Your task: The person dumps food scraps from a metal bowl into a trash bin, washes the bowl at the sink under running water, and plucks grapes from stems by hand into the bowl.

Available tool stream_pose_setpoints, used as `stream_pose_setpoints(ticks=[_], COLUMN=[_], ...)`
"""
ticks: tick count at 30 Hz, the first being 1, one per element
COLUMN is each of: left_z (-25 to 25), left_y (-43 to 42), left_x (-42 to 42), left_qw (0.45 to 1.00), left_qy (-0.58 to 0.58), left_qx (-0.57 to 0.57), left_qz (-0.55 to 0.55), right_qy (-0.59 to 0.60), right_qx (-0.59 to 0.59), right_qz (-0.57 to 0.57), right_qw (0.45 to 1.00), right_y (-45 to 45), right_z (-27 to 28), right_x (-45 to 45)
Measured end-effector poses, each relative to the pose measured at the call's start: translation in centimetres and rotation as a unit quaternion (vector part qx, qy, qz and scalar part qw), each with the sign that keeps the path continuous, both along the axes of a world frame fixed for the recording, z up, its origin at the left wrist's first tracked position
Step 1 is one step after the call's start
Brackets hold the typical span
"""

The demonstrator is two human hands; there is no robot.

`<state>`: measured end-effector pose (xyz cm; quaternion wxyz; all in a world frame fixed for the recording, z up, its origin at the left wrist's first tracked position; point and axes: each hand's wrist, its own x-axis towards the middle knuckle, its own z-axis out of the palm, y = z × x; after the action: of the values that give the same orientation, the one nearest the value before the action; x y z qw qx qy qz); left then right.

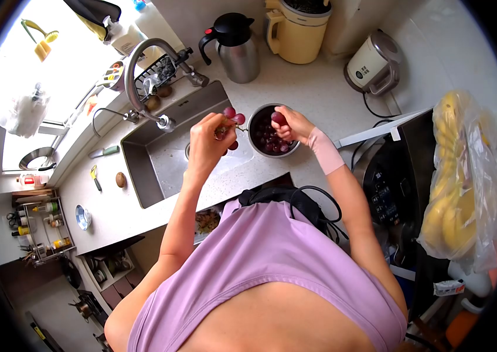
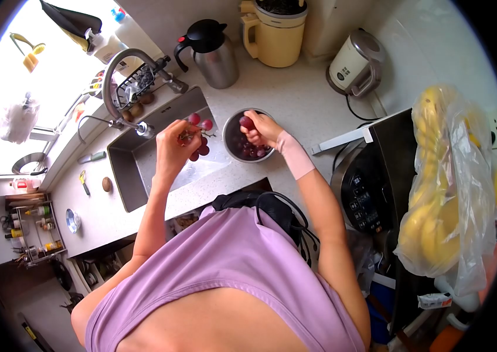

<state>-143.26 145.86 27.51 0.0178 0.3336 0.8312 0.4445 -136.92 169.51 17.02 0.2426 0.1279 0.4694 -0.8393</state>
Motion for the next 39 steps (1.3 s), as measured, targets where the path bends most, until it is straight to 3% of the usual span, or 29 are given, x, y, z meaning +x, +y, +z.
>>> stream_pose_setpoints(ticks=[1, 2, 3, 5, 7, 9, 11, 13, 17, 19, 20, 22, 24, 28, 33, 39], left_z=[0.5, 0.4, 0.4, 0.4, 0.2, -0.4, -0.8, -1.2, -1.1, -0.8, -0.7, 0.0, 0.8, 0.1, 1.0, 0.2], left_y=[-0.3, -0.6, -0.8, -0.9, -1.1, -1.4, -1.6, -1.5, -1.0, -0.9, -0.8, -0.7, -0.5, -0.5, 0.1, 0.7], left_x=[-0.3, -0.5, -0.8, -1.0, -1.2, -1.4, -1.6, -1.5, -1.3, -1.1, -1.1, -1.0, -0.9, -1.4, -1.4, -1.4], left_qw=[1.000, 0.998, 0.996, 0.994, 0.993, 0.983, 0.979, 0.973, 0.967, 0.963, 0.975, 0.984, 0.970, 0.970, 0.965, 0.985], left_qy=[-0.023, -0.051, -0.079, -0.098, -0.116, -0.180, -0.201, -0.221, -0.243, -0.256, -0.213, -0.172, -0.237, -0.241, -0.261, -0.170], left_qx=[-0.020, -0.031, -0.040, -0.028, -0.020, 0.022, 0.037, 0.052, 0.063, 0.071, 0.049, 0.025, -0.047, -0.001, 0.016, -0.016], left_qz=[0.007, 0.021, 0.033, 0.030, 0.031, 0.008, -0.008, -0.029, -0.044, -0.039, -0.037, -0.034, -0.022, -0.029, -0.023, -0.036], right_qy=[0.002, 0.022, 0.056, 0.112, 0.101, 0.280, 0.243, 0.157, 0.214, 0.311, 0.303, 0.340, 0.395, 0.421, 0.422, 0.314], right_qx=[0.151, 0.338, 0.508, 0.646, 0.674, 0.688, 0.392, 0.086, 0.089, 0.232, 0.262, 0.287, 0.339, 0.360, 0.392, 0.505], right_qz=[-0.033, -0.080, -0.054, -0.041, -0.019, -0.171, -0.137, -0.080, -0.018, -0.042, -0.060, -0.063, -0.074, -0.052, -0.044, -0.100], right_qw=[0.988, 0.938, 0.858, 0.754, 0.732, 0.647, 0.877, 0.981, 0.973, 0.921, 0.914, 0.893, 0.851, 0.831, 0.817, 0.798], right_y=[0.1, -0.2, -0.3, -1.0, -1.5, -2.8, -3.2, -4.3, -4.9, -5.0, -5.2, -5.6, -5.9, -5.4, -5.0, -4.5], right_z=[-0.5, -2.2, -3.5, -5.5, -5.7, -3.9, -2.6, 3.6, 6.6, 6.3, 7.8, 9.1, 9.6, 9.9, 10.3, 9.4], right_x=[0.2, 0.2, 0.3, 0.7, 1.2, 1.2, -0.5, -0.5, -1.0, -1.3, -1.0, -1.0, -1.1, -1.8, -2.3, -2.6])
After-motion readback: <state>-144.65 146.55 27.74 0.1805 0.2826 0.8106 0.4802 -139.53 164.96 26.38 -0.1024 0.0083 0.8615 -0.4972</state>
